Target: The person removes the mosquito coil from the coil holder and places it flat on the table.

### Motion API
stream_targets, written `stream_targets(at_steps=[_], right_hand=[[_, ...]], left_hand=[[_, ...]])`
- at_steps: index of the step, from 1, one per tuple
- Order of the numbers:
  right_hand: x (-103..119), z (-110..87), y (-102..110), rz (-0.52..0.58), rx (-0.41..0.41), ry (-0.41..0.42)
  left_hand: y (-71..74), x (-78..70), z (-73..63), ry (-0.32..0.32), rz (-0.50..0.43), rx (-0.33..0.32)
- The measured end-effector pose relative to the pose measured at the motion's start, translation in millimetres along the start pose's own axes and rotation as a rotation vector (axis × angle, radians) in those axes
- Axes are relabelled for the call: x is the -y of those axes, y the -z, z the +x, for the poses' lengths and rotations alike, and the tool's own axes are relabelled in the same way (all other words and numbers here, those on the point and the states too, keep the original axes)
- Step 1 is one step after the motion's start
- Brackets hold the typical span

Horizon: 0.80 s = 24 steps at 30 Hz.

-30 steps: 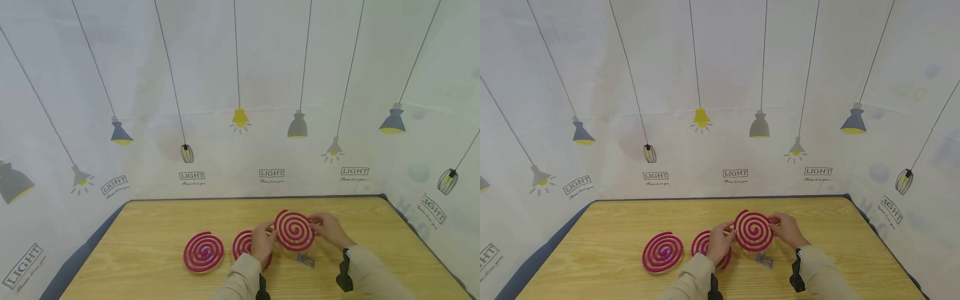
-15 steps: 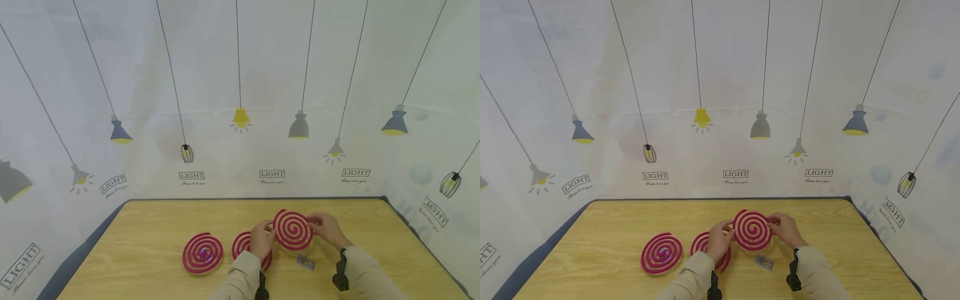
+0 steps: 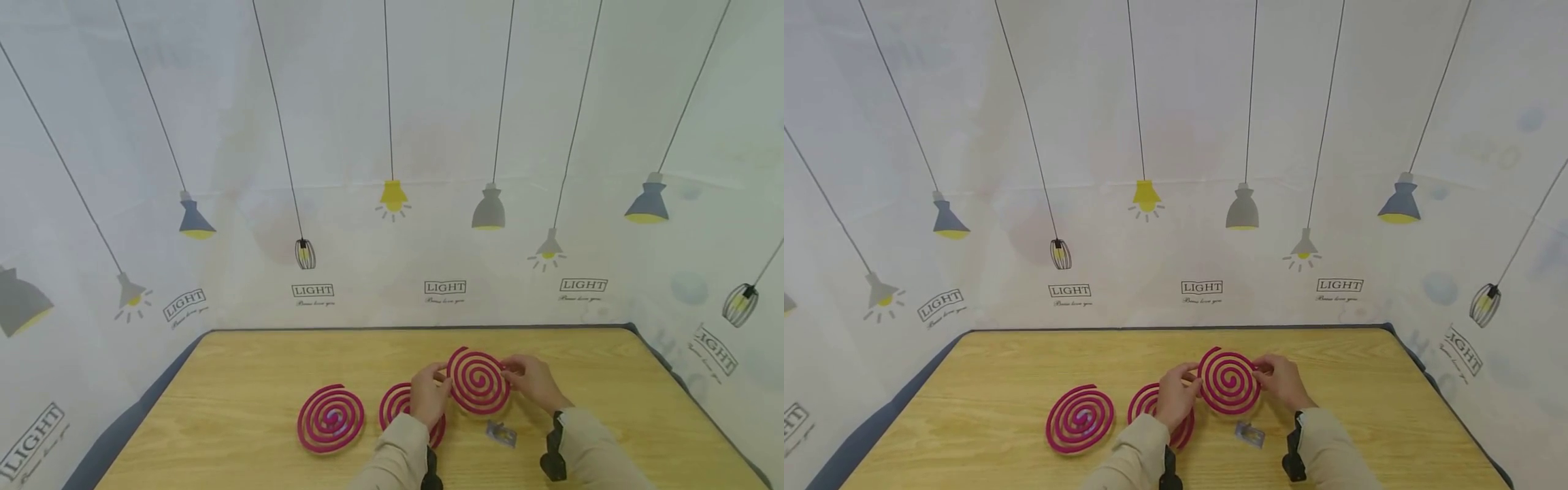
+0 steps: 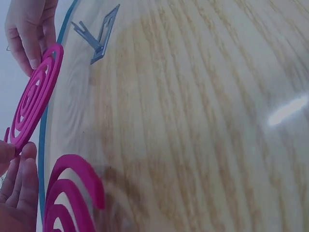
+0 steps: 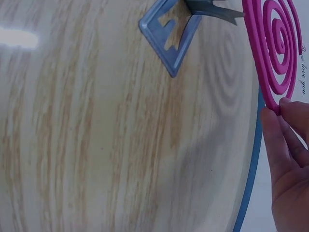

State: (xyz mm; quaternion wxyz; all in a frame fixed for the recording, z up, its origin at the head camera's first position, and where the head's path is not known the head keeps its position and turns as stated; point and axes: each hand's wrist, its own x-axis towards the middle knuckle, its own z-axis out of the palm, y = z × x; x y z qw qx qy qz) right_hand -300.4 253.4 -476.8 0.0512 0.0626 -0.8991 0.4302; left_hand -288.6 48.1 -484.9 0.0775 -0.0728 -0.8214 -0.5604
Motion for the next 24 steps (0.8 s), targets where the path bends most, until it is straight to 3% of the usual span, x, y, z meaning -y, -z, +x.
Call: stream_targets(at_steps=[6,24], right_hand=[[-5.3,-1.2,-0.2,-0.007,-0.012,0.021],[-13.1,0.0,-1.8,-0.105,-0.022,-0.027]], left_hand=[[-6.0,3.4,-2.7,-0.019,0.020,-0.011],[-12.8,1.3,-0.5,-0.044,0.070,-0.051]])
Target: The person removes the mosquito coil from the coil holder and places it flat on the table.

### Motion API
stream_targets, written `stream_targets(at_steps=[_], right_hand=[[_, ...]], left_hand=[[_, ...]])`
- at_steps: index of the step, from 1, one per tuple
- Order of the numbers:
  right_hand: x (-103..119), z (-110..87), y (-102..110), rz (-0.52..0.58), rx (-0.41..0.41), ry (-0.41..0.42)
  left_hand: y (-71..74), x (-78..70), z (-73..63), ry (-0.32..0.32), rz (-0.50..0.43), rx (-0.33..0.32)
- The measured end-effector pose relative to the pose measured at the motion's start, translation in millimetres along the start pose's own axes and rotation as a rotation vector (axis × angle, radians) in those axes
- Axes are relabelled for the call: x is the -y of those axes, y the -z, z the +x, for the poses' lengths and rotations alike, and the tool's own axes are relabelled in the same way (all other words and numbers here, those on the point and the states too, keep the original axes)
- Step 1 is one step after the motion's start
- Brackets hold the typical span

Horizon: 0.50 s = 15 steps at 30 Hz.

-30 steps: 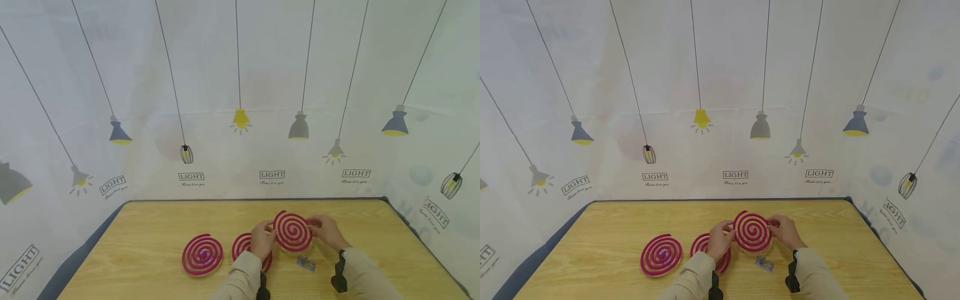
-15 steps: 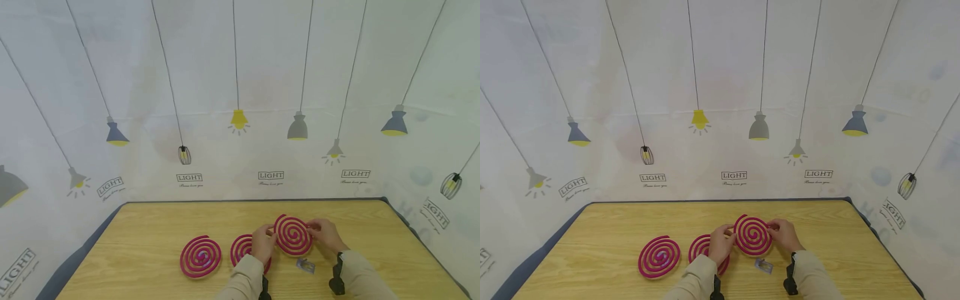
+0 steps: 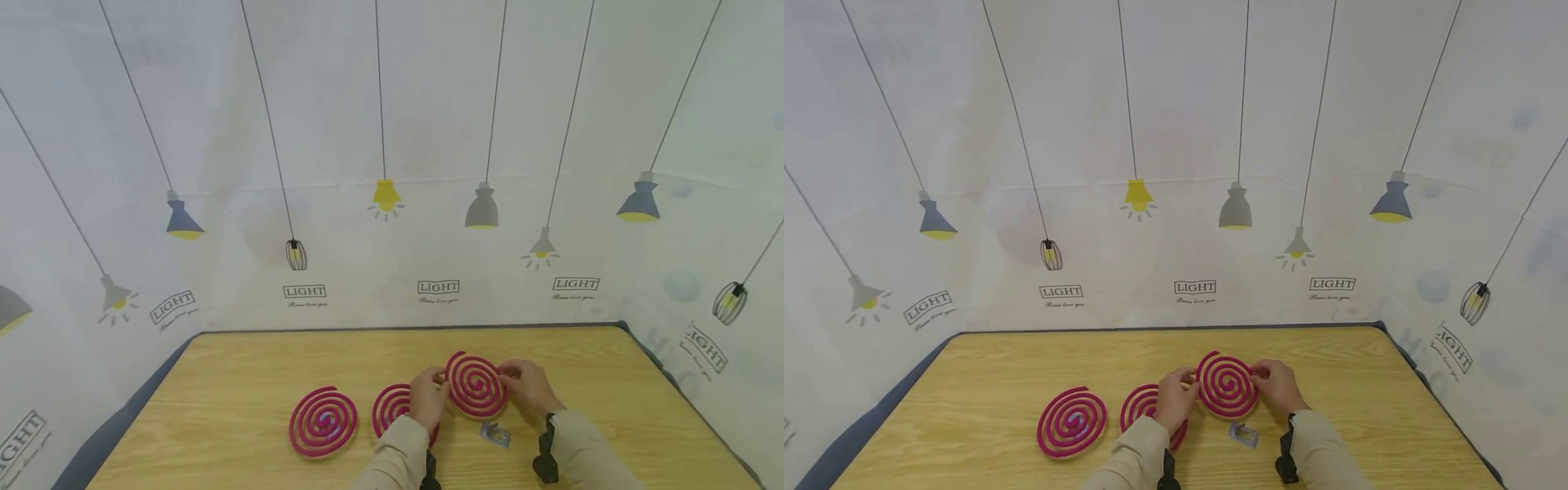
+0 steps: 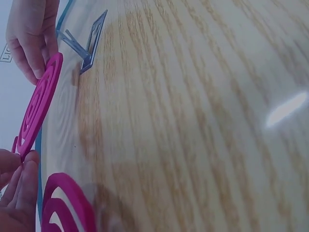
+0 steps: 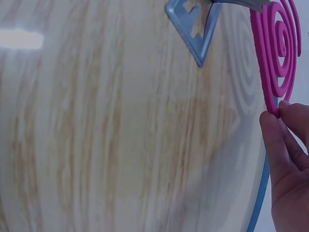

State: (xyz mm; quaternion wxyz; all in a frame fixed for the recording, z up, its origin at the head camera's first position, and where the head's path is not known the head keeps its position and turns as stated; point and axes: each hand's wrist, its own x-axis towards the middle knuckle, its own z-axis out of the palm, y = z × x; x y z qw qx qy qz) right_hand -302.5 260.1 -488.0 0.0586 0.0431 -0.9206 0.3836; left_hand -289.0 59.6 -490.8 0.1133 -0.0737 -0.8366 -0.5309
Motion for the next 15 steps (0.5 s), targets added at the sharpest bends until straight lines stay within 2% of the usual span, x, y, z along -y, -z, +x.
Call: stream_targets(at_steps=[7,15], right_hand=[[0.6,-2.8,-2.3,0.023,0.015,-0.071],[1.6,-0.5,-3.1,0.043,0.003,-0.071]], left_hand=[[-4.3,4.2,-1.5,0.019,-0.010,0.011],[-4.0,4.8,-0.1,-0.032,-0.027,-0.024]])
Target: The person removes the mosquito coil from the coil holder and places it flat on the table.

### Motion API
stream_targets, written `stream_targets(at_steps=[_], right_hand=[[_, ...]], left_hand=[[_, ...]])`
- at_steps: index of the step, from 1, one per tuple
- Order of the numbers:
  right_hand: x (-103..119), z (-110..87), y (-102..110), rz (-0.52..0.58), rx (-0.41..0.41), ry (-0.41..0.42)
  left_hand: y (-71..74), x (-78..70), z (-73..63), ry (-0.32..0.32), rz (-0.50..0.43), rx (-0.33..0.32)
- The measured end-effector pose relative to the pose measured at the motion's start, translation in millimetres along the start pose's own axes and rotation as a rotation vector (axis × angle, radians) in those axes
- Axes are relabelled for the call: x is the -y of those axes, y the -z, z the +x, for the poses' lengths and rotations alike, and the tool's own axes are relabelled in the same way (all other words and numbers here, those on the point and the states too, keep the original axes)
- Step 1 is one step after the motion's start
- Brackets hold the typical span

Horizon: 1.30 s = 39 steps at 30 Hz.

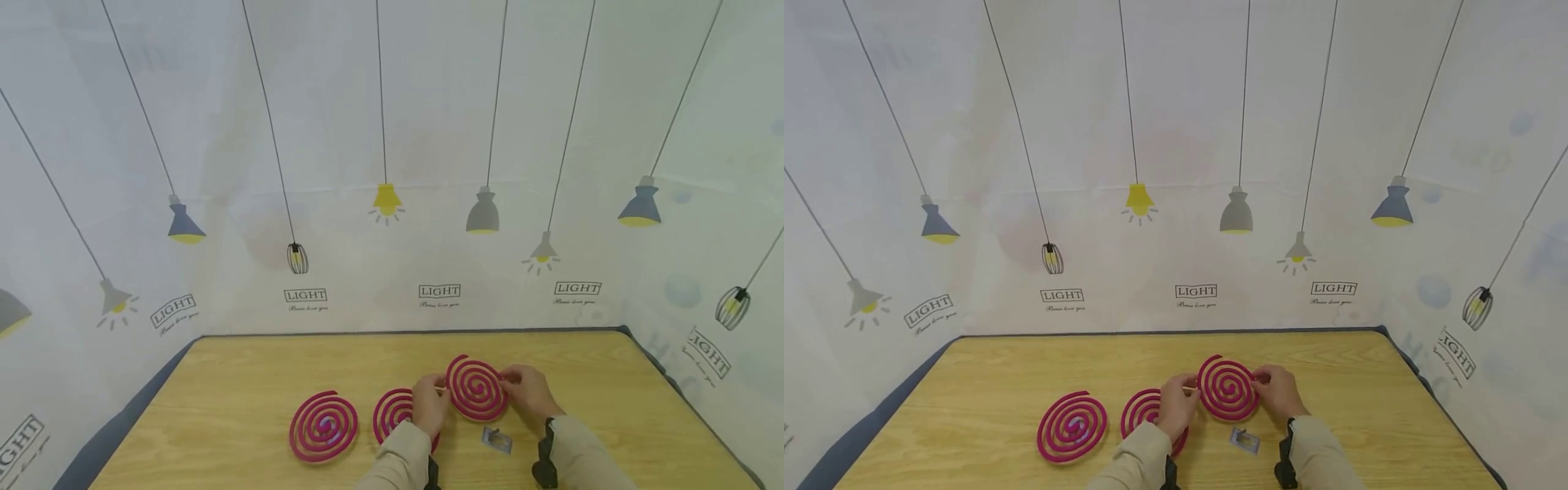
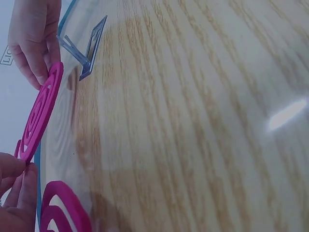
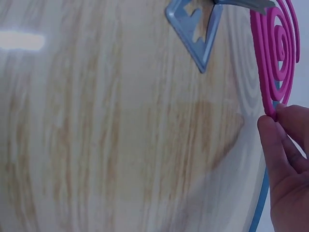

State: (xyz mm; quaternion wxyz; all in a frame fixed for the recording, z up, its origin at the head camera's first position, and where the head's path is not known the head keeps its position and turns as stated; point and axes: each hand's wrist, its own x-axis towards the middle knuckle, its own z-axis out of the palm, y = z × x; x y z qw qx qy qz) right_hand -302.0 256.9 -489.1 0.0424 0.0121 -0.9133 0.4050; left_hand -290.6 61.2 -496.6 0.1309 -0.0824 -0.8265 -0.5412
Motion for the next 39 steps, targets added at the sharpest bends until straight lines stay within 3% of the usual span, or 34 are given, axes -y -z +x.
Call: stream_targets(at_steps=[8,18,27,39], right_hand=[[-2.2,1.1,-0.8,-0.002,-0.002,0.013],[-7.8,0.9,-2.3,0.029,-0.015,-0.002],[-10.5,1.1,-2.2,0.009,-0.009,-0.009],[-10.1,0.9,-1.4,-0.015,-0.007,0.005]], left_hand=[[0.4,-0.2,-0.5,0.031,-0.011,0.045],[3.5,-4.6,-0.1,0.104,0.053,0.198],[3.6,-6.4,-2.3,0.053,0.035,0.186],[4.2,-11.5,-4.4,0.086,0.013,0.206]])
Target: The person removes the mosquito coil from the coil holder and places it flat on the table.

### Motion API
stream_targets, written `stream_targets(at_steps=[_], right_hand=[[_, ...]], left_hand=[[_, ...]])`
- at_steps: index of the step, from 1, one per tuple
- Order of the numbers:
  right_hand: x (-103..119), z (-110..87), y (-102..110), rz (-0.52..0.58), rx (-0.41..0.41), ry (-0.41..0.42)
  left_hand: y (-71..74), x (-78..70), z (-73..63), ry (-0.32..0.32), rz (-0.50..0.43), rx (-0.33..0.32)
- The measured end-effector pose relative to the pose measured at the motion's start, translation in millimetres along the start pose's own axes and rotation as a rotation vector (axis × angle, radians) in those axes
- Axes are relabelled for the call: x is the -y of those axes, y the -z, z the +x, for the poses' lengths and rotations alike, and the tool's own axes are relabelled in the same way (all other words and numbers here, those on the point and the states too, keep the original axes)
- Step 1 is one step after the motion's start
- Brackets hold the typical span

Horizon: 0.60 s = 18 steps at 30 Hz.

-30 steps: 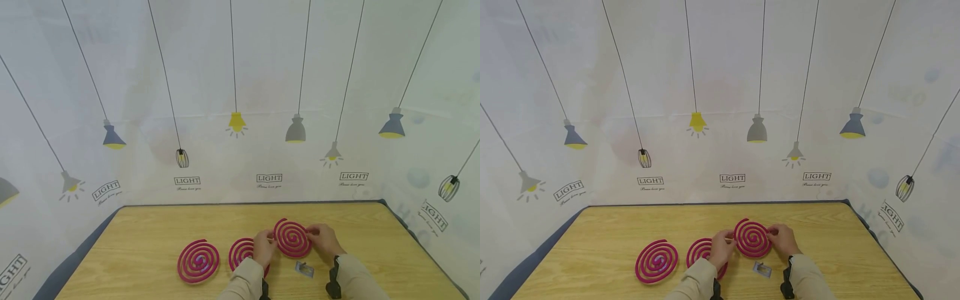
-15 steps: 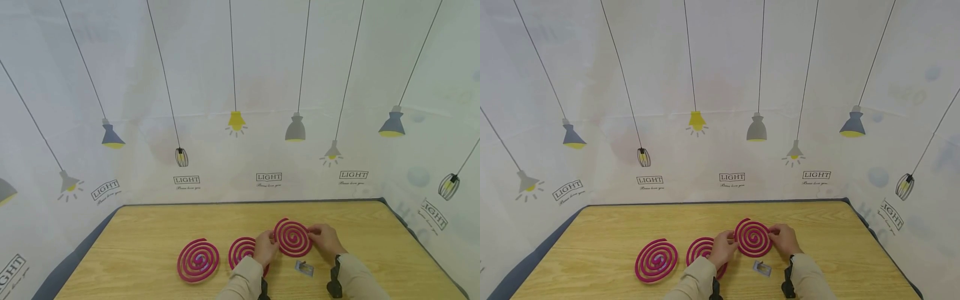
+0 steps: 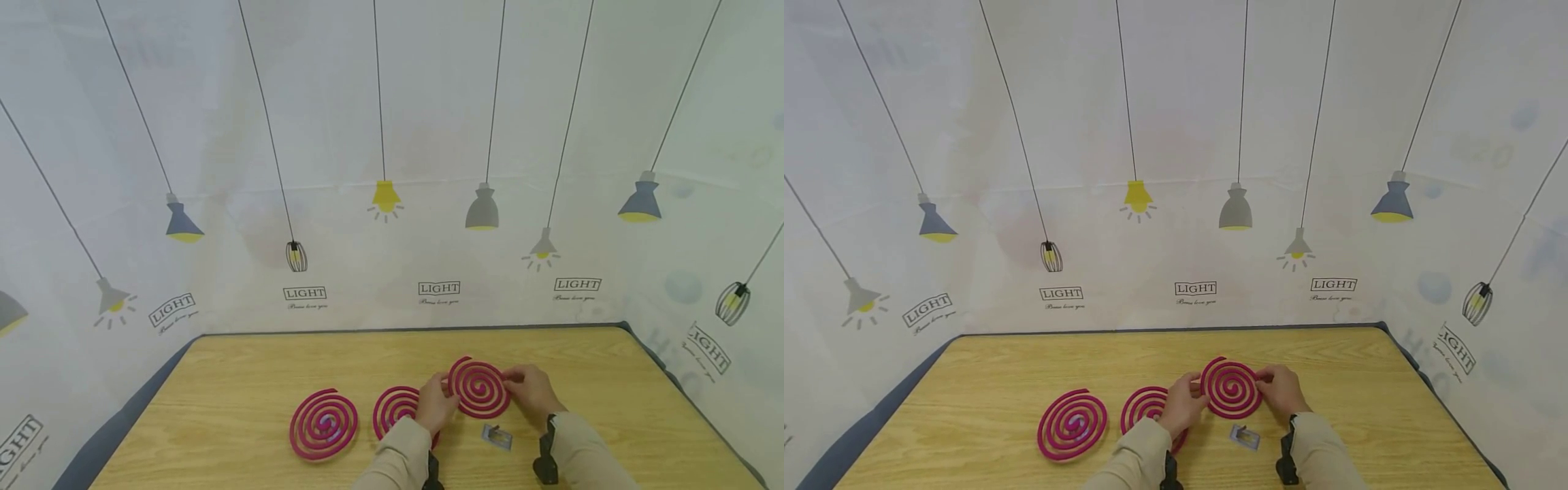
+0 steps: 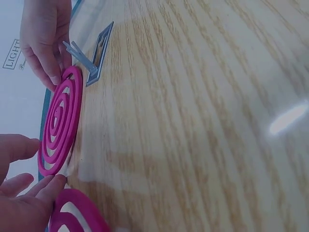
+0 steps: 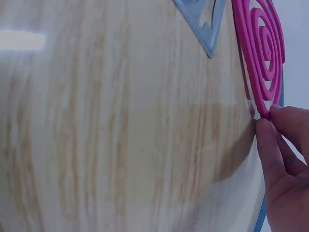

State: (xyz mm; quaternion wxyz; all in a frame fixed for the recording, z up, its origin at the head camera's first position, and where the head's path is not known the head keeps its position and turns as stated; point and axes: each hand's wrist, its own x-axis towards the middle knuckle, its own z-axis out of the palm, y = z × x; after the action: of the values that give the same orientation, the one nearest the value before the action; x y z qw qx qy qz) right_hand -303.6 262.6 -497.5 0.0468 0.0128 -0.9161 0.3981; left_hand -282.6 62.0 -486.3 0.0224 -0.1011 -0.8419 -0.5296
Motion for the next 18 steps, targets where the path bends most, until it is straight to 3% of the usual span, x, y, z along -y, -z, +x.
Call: stream_targets(at_steps=[11,18], right_hand=[[-2.3,0.3,0.2,-0.024,0.016,-0.014],[-2.8,-0.5,-0.1,-0.027,0.021,-0.031]], left_hand=[[3.2,-4.6,0.6,0.069,-0.018,0.058],[2.9,-5.2,1.1,0.032,-0.014,0.046]])
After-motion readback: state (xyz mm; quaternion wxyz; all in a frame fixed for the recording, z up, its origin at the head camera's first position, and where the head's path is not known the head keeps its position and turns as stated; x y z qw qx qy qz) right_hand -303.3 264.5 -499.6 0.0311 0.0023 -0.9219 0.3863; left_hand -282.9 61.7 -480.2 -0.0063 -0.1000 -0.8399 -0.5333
